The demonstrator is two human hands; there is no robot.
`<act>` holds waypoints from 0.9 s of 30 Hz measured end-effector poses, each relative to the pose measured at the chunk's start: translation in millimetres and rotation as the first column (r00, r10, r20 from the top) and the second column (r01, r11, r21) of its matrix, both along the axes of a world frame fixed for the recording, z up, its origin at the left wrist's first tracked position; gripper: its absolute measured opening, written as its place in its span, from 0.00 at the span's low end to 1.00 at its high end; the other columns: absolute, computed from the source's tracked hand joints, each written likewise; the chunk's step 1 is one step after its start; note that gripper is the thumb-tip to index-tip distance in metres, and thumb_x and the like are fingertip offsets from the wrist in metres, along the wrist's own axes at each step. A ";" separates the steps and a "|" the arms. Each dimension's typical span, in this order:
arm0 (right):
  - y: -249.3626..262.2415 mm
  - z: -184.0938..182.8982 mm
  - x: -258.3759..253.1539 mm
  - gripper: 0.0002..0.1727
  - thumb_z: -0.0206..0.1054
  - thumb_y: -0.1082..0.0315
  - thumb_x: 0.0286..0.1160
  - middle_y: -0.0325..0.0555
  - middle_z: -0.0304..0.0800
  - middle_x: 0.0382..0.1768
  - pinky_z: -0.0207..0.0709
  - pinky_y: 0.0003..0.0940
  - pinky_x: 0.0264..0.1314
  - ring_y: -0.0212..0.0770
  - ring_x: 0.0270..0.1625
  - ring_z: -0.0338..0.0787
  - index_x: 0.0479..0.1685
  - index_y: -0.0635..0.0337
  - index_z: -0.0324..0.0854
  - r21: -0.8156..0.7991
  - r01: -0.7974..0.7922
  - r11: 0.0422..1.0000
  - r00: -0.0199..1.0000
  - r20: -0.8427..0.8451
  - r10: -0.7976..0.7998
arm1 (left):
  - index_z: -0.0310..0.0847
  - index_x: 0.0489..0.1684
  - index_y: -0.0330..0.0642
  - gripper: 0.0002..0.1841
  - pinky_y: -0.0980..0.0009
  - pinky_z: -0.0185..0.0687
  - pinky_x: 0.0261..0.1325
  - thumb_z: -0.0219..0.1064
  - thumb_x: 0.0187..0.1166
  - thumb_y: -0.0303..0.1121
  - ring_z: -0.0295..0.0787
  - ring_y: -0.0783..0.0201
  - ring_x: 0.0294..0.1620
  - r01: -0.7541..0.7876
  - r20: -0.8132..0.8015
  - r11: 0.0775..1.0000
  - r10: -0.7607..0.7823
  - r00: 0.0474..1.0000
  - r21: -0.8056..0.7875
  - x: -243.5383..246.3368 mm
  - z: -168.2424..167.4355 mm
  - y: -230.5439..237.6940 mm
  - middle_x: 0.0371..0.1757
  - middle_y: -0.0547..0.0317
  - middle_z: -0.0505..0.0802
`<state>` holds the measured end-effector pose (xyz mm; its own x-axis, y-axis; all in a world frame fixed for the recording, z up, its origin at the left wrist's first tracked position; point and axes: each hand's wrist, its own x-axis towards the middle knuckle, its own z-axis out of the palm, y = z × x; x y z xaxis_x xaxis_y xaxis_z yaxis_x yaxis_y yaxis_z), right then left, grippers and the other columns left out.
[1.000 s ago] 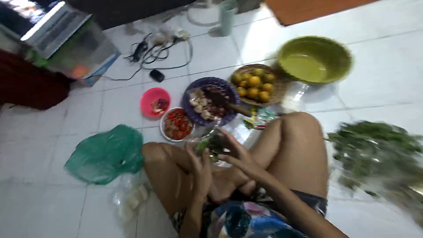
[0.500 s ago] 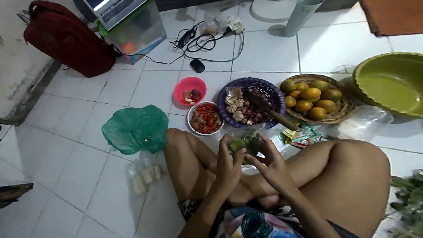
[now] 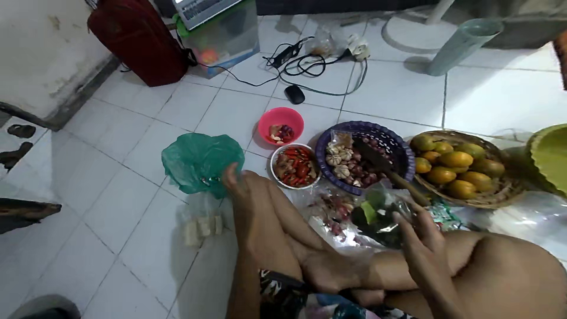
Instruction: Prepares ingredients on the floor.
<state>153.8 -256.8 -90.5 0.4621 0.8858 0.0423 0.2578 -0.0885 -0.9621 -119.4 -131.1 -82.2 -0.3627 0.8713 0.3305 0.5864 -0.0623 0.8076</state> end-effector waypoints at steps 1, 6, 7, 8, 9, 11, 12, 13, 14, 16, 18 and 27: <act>-1.1 -0.5 3.5 0.28 0.52 0.70 0.83 0.63 0.77 0.66 0.74 0.16 0.62 0.21 0.60 0.80 0.76 0.83 0.62 0.007 0.002 1.000 1.000 -0.004 -0.002 | 0.73 0.66 0.17 0.18 0.52 0.77 0.67 0.52 0.83 0.21 0.81 0.35 0.63 -0.137 -0.071 0.989 0.141 0.987 0.064 -27.4 -5.8 18.2 0.64 0.20 0.82; -2.5 -1.7 11.1 0.28 0.54 0.71 0.82 0.64 0.80 0.63 0.76 0.18 0.62 0.24 0.58 0.82 0.77 0.82 0.62 -0.012 0.016 1.000 0.999 -0.034 -0.017 | 0.73 0.72 0.18 0.20 0.42 0.67 0.80 0.54 0.88 0.24 0.75 0.30 0.77 -0.248 -0.288 0.839 0.115 0.951 -0.485 -121.3 -15.7 74.7 0.72 0.21 0.80; -3.1 -1.2 10.8 0.27 0.54 0.72 0.82 0.64 0.80 0.63 0.76 0.19 0.63 0.24 0.58 0.82 0.76 0.83 0.63 -0.009 0.010 1.000 0.999 -0.046 -0.010 | 0.75 0.70 0.19 0.19 0.40 0.67 0.80 0.57 0.86 0.25 0.74 0.29 0.77 -0.237 -0.318 0.789 0.056 0.947 -0.567 -129.1 -22.7 80.8 0.72 0.21 0.80; -3.7 0.4 9.3 0.27 0.54 0.72 0.83 0.64 0.80 0.64 0.76 0.19 0.63 0.24 0.59 0.83 0.76 0.83 0.63 -0.007 0.004 1.000 0.999 -0.051 -0.005 | 0.76 0.69 0.19 0.19 0.38 0.68 0.78 0.59 0.85 0.25 0.74 0.28 0.77 -0.234 -0.339 0.751 0.015 0.941 -0.618 -133.8 -30.2 85.3 0.72 0.20 0.79; -4.1 2.8 7.3 0.27 0.54 0.72 0.83 0.64 0.80 0.64 0.76 0.19 0.64 0.24 0.59 0.83 0.76 0.82 0.63 -0.010 0.003 1.000 0.999 -0.051 -0.004 | 0.74 0.69 0.19 0.20 0.38 0.68 0.78 0.60 0.84 0.25 0.74 0.28 0.77 -0.244 -0.350 0.712 -0.003 0.937 -0.658 -135.3 -35.5 88.6 0.73 0.19 0.78; -4.9 8.1 3.5 0.27 0.54 0.72 0.83 0.67 0.80 0.65 0.75 0.21 0.64 0.27 0.60 0.83 0.77 0.83 0.63 -0.023 0.005 1.000 0.998 -0.057 -0.006 | 0.71 0.73 0.19 0.22 0.38 0.68 0.77 0.60 0.85 0.26 0.73 0.28 0.78 -0.286 -0.379 0.638 -0.010 0.925 -0.715 -135.3 -43.5 93.6 0.75 0.20 0.76; -4.4 9.3 1.7 0.27 0.54 0.72 0.83 0.66 0.80 0.64 0.76 0.20 0.63 0.26 0.59 0.83 0.77 0.82 0.64 -0.017 0.008 1.000 0.998 -0.063 -0.009 | 0.70 0.73 0.19 0.22 0.37 0.68 0.77 0.59 0.85 0.27 0.72 0.28 0.78 -0.308 -0.400 0.623 -0.010 0.916 -0.719 -136.9 -48.6 95.6 0.76 0.20 0.76; -4.2 9.7 0.6 0.26 0.53 0.72 0.83 0.64 0.80 0.64 0.76 0.18 0.62 0.24 0.58 0.83 0.76 0.82 0.64 -0.005 0.005 1.000 0.998 -0.067 -0.005 | 0.71 0.73 0.18 0.22 0.37 0.68 0.76 0.59 0.85 0.27 0.72 0.28 0.78 -0.326 -0.422 0.622 -0.009 0.906 -0.712 -139.5 -54.5 97.4 0.76 0.20 0.76; -4.2 10.3 -0.2 0.26 0.53 0.73 0.82 0.63 0.80 0.64 0.76 0.17 0.62 0.22 0.58 0.83 0.75 0.82 0.65 0.010 0.001 1.000 0.997 -0.077 0.000 | 0.71 0.73 0.19 0.22 0.37 0.68 0.76 0.59 0.85 0.28 0.72 0.28 0.78 -0.337 -0.436 0.626 -0.006 0.900 -0.703 -142.1 -59.0 98.8 0.76 0.20 0.76; -4.7 11.8 -0.1 0.25 0.53 0.73 0.82 0.61 0.81 0.64 0.75 0.15 0.61 0.20 0.57 0.83 0.74 0.82 0.66 0.024 0.002 1.000 0.996 -0.085 0.000 | 0.70 0.74 0.18 0.24 0.37 0.67 0.77 0.60 0.86 0.29 0.70 0.27 0.79 -0.344 -0.441 0.617 -0.006 0.897 -0.708 -144.4 -61.9 99.8 0.76 0.19 0.75; -6.0 12.9 1.6 0.25 0.53 0.73 0.82 0.61 0.82 0.62 0.75 0.14 0.60 0.19 0.55 0.83 0.74 0.82 0.66 0.017 0.012 1.000 0.996 -0.085 -0.010 | 0.69 0.74 0.17 0.25 0.38 0.66 0.78 0.60 0.86 0.30 0.69 0.28 0.80 -0.355 -0.455 0.579 -0.031 0.890 -0.734 -145.5 -63.9 97.9 0.77 0.19 0.74; -13.1 6.2 2.1 0.24 0.54 0.73 0.81 0.53 0.85 0.55 0.76 0.12 0.56 0.16 0.51 0.83 0.71 0.82 0.67 0.027 0.031 0.999 0.992 -0.122 -0.028 | 0.76 0.67 0.19 0.24 0.36 0.68 0.75 0.64 0.84 0.35 0.72 0.28 0.79 -0.414 -0.537 0.472 -0.158 0.828 -0.778 -166.4 -67.5 93.1 0.74 0.21 0.78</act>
